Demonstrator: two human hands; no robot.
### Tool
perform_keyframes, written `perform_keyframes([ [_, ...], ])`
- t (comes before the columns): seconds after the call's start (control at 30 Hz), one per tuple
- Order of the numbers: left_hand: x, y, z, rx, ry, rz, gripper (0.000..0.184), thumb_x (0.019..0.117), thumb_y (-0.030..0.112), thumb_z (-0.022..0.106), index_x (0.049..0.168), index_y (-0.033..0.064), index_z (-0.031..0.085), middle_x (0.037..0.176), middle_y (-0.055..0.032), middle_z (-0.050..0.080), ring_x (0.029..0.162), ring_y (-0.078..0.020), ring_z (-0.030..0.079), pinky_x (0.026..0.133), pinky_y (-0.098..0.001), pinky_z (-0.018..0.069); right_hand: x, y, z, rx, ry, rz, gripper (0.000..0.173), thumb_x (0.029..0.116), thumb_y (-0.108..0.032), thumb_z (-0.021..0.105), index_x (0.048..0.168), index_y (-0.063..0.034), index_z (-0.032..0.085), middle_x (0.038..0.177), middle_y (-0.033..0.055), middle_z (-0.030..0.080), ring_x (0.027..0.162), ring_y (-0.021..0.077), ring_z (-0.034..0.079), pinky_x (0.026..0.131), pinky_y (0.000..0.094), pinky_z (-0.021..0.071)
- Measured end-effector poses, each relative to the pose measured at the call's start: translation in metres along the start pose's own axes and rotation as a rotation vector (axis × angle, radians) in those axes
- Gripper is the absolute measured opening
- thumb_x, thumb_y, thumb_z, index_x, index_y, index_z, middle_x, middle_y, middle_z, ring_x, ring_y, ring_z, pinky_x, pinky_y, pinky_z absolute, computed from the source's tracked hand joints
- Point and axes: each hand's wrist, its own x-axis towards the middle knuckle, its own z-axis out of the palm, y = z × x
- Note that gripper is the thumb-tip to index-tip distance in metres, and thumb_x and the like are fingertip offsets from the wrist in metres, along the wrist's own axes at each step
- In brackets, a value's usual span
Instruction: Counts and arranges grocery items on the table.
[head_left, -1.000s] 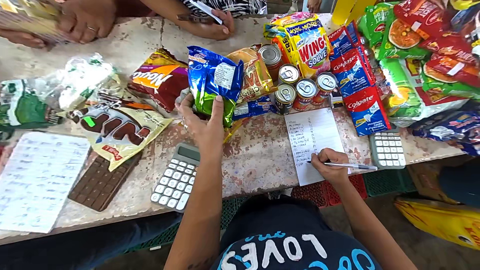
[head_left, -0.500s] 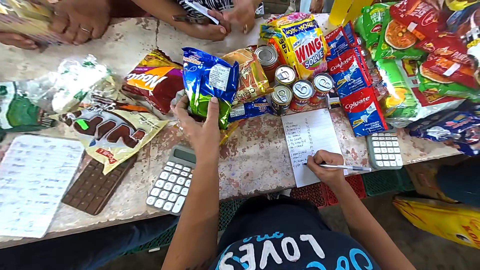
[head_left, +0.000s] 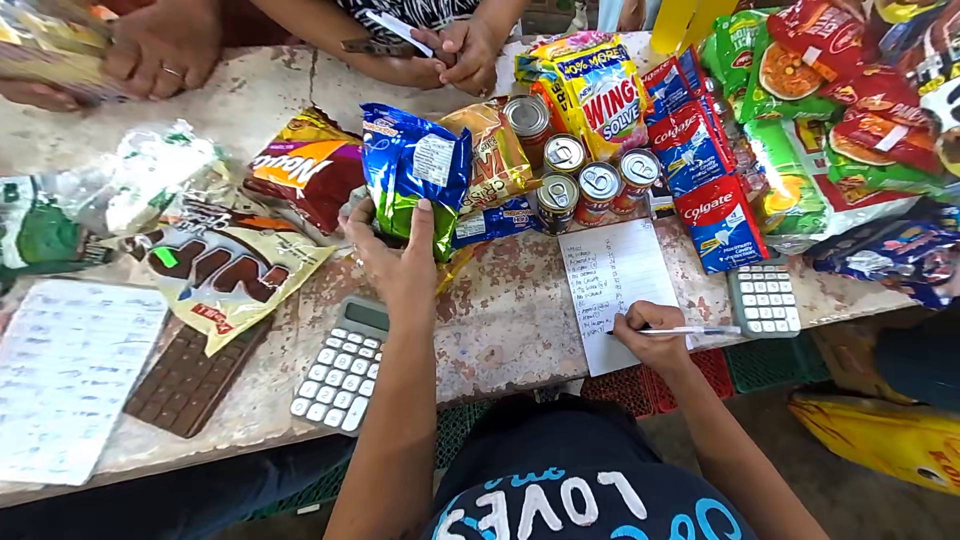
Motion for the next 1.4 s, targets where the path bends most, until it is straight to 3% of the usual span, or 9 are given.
perform_keyframes([
  [0.17, -0.001, 0.002, 0.0, -0.019, -0.003, -0.025, 0.077, 0.0937, 0.047, 0.07, 0.149, 0.0049, 0.037, 0.139, -0.0137, 0.053, 0.119, -0.0133, 0.059, 0.1, -0.0319, 0.0523, 0.007, -0.012, -0.016, -0.036, 0.106, 0.018, 0.028, 0.0825, -0.003, 0.069, 0.061, -0.0133, 0.053, 0.057, -0.0056, 0.054, 0.054, 0.003, 0.054, 0.05, 0.0197, 0.0439],
  [0.57, 0.003, 0.001, 0.0, 0.001, 0.005, 0.038, 0.074, 0.0951, 0.044, 0.069, 0.148, 0.0007, 0.04, 0.142, -0.0186, 0.05, 0.124, -0.0181, 0.057, 0.103, -0.0338, 0.0512, 0.0, 0.025, -0.026, -0.14, 0.06, -0.004, 0.032, 0.0808, -0.008, 0.072, 0.059, -0.016, 0.049, 0.056, -0.0063, 0.05, 0.051, 0.0043, 0.052, 0.046, 0.0222, 0.0419],
  [0.67, 0.0, 0.01, -0.003, 0.091, 0.003, 0.035, 0.07, 0.0944, 0.045, 0.069, 0.143, 0.0002, 0.048, 0.134, -0.0215, 0.058, 0.119, -0.0256, 0.062, 0.102, -0.0435, 0.0522, 0.001, 0.044, -0.035, -0.074, -0.009, -0.006, 0.03, 0.0834, -0.01, 0.074, 0.064, -0.0157, 0.052, 0.059, -0.0047, 0.052, 0.055, 0.0076, 0.054, 0.05, 0.0261, 0.0462],
  [0.8, -0.002, 0.024, -0.006, 0.191, -0.073, 0.001, 0.065, 0.0958, 0.052, 0.065, 0.137, 0.0039, 0.054, 0.112, -0.0169, 0.07, 0.099, -0.027, 0.07, 0.089, -0.0515, 0.0579, -0.002, 0.07, -0.044, -0.148, -0.061, -0.055, 0.028, 0.0852, -0.013, 0.072, 0.066, -0.0163, 0.052, 0.063, -0.0044, 0.053, 0.058, 0.0087, 0.055, 0.052, 0.0274, 0.047],
  [0.97, 0.01, 0.032, -0.033, 0.416, -0.132, 0.05, 0.07, 0.1008, 0.063, 0.044, 0.142, 0.0081, 0.057, 0.146, -0.0208, 0.055, 0.139, -0.0391, 0.048, 0.112, -0.0658, 0.033, -0.008, 0.084, -0.052, -0.206, -0.088, -0.06, 0.027, 0.0854, -0.015, 0.07, 0.068, -0.0172, 0.049, 0.062, -0.0046, 0.052, 0.057, 0.0087, 0.054, 0.05, 0.0277, 0.0452],
  [1.13, 0.052, 0.02, -0.082, 0.599, -0.01, 0.088, 0.064, 0.0924, 0.042, 0.071, 0.142, 0.0055, 0.056, 0.149, -0.0259, 0.05, 0.142, -0.0459, 0.043, 0.109, -0.0688, 0.0355, -0.003, 0.086, -0.062, 0.03, 0.018, 0.049, 0.027, 0.0829, -0.007, 0.073, 0.071, -0.0141, 0.05, 0.062, -0.0013, 0.052, 0.055, 0.013, 0.055, 0.05, 0.0307, 0.049],
  [1.23, 0.083, -0.003, -0.102, 0.718, -0.011, 0.023, 0.079, 0.0879, 0.05, 0.076, 0.151, 0.0112, 0.048, 0.164, -0.0283, 0.027, 0.154, -0.0486, 0.016, 0.118, -0.0726, 0.0128, -0.007, 0.088, -0.063, 0.041, 0.049, 0.082, 0.028, 0.0827, -0.007, 0.075, 0.073, -0.0141, 0.05, 0.062, -0.001, 0.051, 0.053, 0.0139, 0.055, 0.049, 0.0311, 0.0495],
  [1.27, 0.093, -0.011, -0.105, 0.739, -0.042, 0.029, 0.084, 0.0864, 0.051, 0.077, 0.153, 0.0111, 0.046, 0.165, -0.0277, 0.025, 0.155, -0.0475, 0.014, 0.119, -0.0731, 0.0071, -0.008, 0.089, -0.063, 0.045, 0.05, 0.086, 0.028, 0.0825, -0.007, 0.075, 0.073, -0.0142, 0.05, 0.062, -0.001, 0.051, 0.053, 0.014, 0.055, 0.049, 0.0312, 0.0496],
  [1.4, 0.118, -0.026, -0.098, 0.862, -0.255, 0.142, 0.092, 0.086, 0.045, 0.08, 0.159, 0.0102, 0.036, 0.159, -0.0268, 0.038, 0.151, -0.0454, 0.03, 0.119, -0.0743, 0.0023, -0.004, 0.086, -0.064, 0.013, 0.016, 0.089, 0.024, 0.0846, -0.009, 0.074, 0.074, -0.013, 0.052, 0.065, -0.0006, 0.055, 0.057, 0.014, 0.058, 0.052, 0.0314, 0.0515],
])
